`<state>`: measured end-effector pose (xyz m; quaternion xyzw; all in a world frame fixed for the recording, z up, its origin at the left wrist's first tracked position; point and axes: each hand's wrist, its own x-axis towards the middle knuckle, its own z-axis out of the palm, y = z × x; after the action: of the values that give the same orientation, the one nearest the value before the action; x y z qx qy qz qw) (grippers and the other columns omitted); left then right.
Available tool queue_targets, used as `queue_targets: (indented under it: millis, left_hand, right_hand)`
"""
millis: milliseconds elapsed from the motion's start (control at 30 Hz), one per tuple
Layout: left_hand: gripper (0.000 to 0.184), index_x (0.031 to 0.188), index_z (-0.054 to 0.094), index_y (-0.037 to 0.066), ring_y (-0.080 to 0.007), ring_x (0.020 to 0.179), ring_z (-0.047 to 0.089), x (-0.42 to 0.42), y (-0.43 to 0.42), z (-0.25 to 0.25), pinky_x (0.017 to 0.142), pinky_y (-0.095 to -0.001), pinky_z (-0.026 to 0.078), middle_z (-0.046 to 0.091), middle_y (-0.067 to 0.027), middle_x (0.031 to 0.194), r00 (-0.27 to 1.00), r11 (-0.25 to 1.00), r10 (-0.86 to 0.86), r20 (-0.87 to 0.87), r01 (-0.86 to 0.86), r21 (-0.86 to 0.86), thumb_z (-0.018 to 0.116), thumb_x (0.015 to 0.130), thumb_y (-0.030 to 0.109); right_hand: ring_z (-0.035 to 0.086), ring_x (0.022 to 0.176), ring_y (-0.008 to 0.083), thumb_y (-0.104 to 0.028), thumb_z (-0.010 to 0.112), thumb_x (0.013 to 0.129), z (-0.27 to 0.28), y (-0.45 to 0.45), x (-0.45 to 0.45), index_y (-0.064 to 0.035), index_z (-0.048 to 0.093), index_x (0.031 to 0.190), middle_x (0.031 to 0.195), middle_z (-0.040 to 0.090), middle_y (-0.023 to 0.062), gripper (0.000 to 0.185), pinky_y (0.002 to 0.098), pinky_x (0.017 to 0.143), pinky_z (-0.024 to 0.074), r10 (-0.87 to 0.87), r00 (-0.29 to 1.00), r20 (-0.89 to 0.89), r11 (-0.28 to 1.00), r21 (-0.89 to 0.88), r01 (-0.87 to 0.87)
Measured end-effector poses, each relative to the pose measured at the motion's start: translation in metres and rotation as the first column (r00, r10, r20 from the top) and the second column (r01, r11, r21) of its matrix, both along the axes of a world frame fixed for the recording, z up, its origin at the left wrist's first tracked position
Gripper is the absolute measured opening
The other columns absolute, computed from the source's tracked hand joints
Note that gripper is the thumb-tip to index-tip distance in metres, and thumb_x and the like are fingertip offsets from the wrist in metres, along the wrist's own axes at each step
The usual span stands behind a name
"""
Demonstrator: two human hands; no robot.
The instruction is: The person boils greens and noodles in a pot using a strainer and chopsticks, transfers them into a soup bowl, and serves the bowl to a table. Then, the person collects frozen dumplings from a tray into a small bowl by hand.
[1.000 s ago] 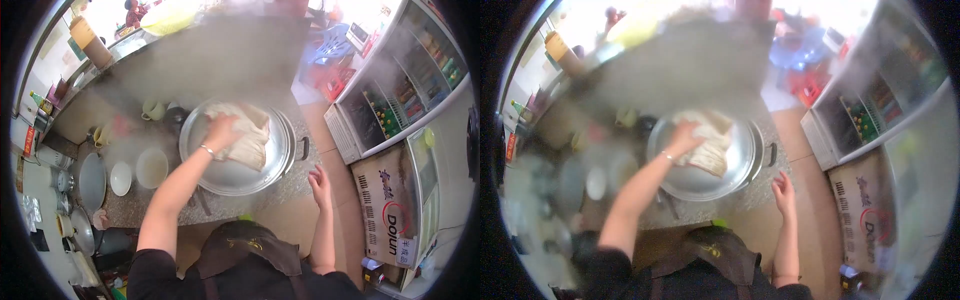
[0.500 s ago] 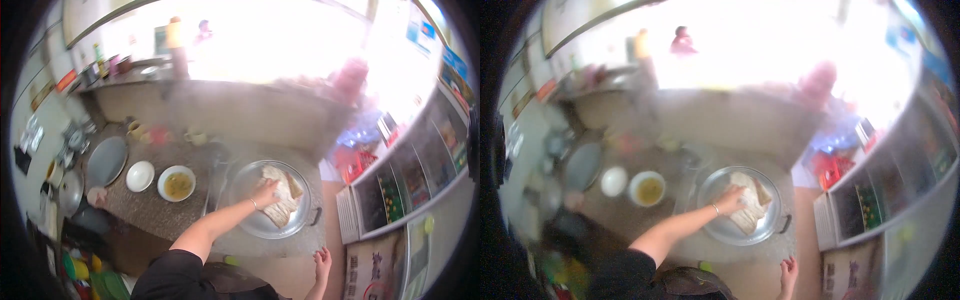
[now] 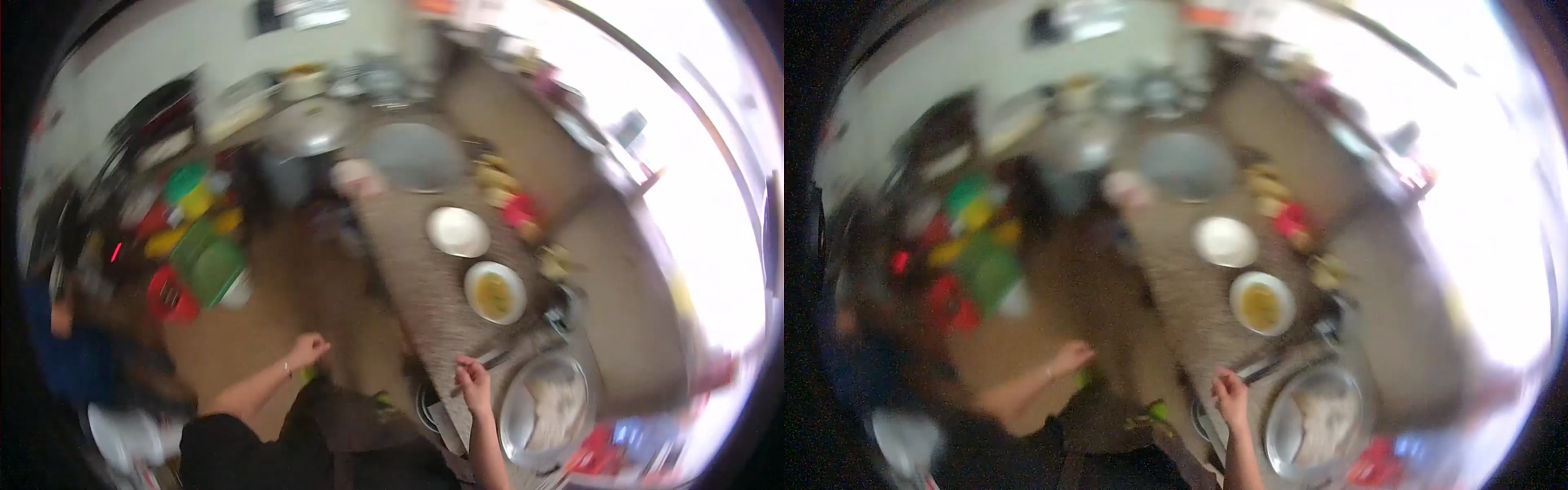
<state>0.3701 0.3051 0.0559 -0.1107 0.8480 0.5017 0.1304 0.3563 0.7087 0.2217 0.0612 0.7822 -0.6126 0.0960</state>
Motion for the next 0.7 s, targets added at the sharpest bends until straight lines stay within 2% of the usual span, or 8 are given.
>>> queue_targets:
  millis: [100,167,267,367,433,567,667,700]
  left_hand:
    - [0.033,0.077,0.062,0.001,-0.0190,0.068,0.063,0.063,-0.101,-0.007,0.062,-0.0335,0.049,0.064,-0.0099,0.071,0.937,0.940,0.311,-0.157,-0.328,-0.095,0.066,0.080,0.034]
    - [0.033,0.077,0.062,0.001,-0.0181,0.068,0.062,0.098,-0.141,-0.016,0.062,-0.0328,0.049,0.064,-0.0104,0.071,0.864,0.860,0.494,-0.102,-0.502,-0.092,0.066,0.080,0.034]
    - [0.034,0.080,0.063,0.001,-0.0171,0.067,0.062,0.133,-0.170,-0.046,0.063,-0.0314,0.049,0.065,-0.0113,0.073,0.731,0.732,0.679,0.074,-0.682,0.016,0.066,0.080,0.035]
    - [0.035,0.086,0.065,0.001,-0.0176,0.068,0.063,0.154,-0.182,-0.043,0.065,-0.0308,0.049,0.065,-0.0119,0.074,0.648,0.638,0.729,0.221,-0.760,0.124,0.065,0.081,0.036]
    - [0.035,0.088,0.066,0.002,-0.0171,0.068,0.063,0.161,-0.197,-0.027,0.066,-0.0303,0.049,0.066,-0.0112,0.074,0.756,0.772,0.628,0.185,-0.635,-0.027,0.065,0.081,0.036]
    - [0.032,0.088,0.066,0.003,-0.0171,0.067,0.063,0.188,-0.239,-0.067,0.065,-0.0303,0.050,0.066,-0.0103,0.074,0.679,0.679,0.725,0.116,-0.733,0.045,0.065,0.081,0.034]
    - [0.032,0.087,0.066,0.003,-0.0197,0.068,0.063,0.193,-0.273,-0.098,0.065,-0.0319,0.050,0.066,-0.0106,0.075,0.481,0.480,0.850,0.213,-0.875,0.062,0.066,0.080,0.033]
    - [0.031,0.086,0.066,0.002,-0.0210,0.068,0.063,0.190,-0.286,-0.086,0.064,-0.0323,0.050,0.066,-0.0109,0.076,0.357,0.348,0.887,0.292,-0.934,0.086,0.066,0.079,0.033]
  right_hand:
    - [0.052,0.067,0.0081,-0.005,0.054,0.087,-0.018,-0.101,-0.050,0.0003,0.056,0.110,0.073,0.054,-0.0008,0.023,0.0222,0.062,0.0433,0.292,0.955,-0.054,0.951,-0.094,-0.296]
    - [0.055,0.072,0.0087,-0.004,0.054,0.087,-0.027,-0.179,-0.074,0.0005,0.056,0.111,0.080,0.058,0.0006,0.024,0.0227,0.067,0.0450,0.415,0.910,-0.012,0.906,-0.083,-0.414]
    - [0.059,0.082,0.0103,-0.004,0.056,0.086,-0.045,-0.280,-0.099,0.0006,0.056,0.112,0.088,0.062,0.0034,0.026,0.0237,0.076,0.0468,0.681,0.723,-0.116,0.726,0.233,-0.647]
    - [0.060,0.081,0.0112,-0.005,0.057,0.086,-0.057,-0.386,-0.114,0.0006,0.056,0.112,0.085,0.063,0.0041,0.027,0.0243,0.074,0.0476,0.828,0.559,-0.043,0.555,0.197,-0.808]
    - [0.061,0.081,0.0118,-0.006,0.058,0.085,-0.075,-0.439,-0.124,0.0009,0.057,0.113,0.085,0.064,0.0055,0.029,0.0245,0.073,0.0480,0.878,0.476,-0.053,0.474,0.241,-0.847]
    - [0.061,0.082,0.0110,-0.012,0.058,0.086,-0.076,-0.531,-0.137,-0.0007,0.058,0.114,0.088,0.064,0.0061,0.030,0.0250,0.073,0.0478,0.910,0.395,0.130,0.365,0.203,-0.909]
    - [0.060,0.084,0.0119,-0.015,0.059,0.086,-0.116,-0.592,-0.177,-0.0020,0.059,0.114,0.087,0.063,0.0051,0.031,0.0263,0.073,0.0477,0.930,0.310,0.196,0.260,0.244,-0.934]
    - [0.060,0.084,0.0130,-0.015,0.058,0.086,-0.143,-0.608,-0.194,-0.0023,0.059,0.114,0.088,0.063,0.0050,0.030,0.0269,0.074,0.0476,0.900,0.353,0.255,0.318,0.167,-0.933]
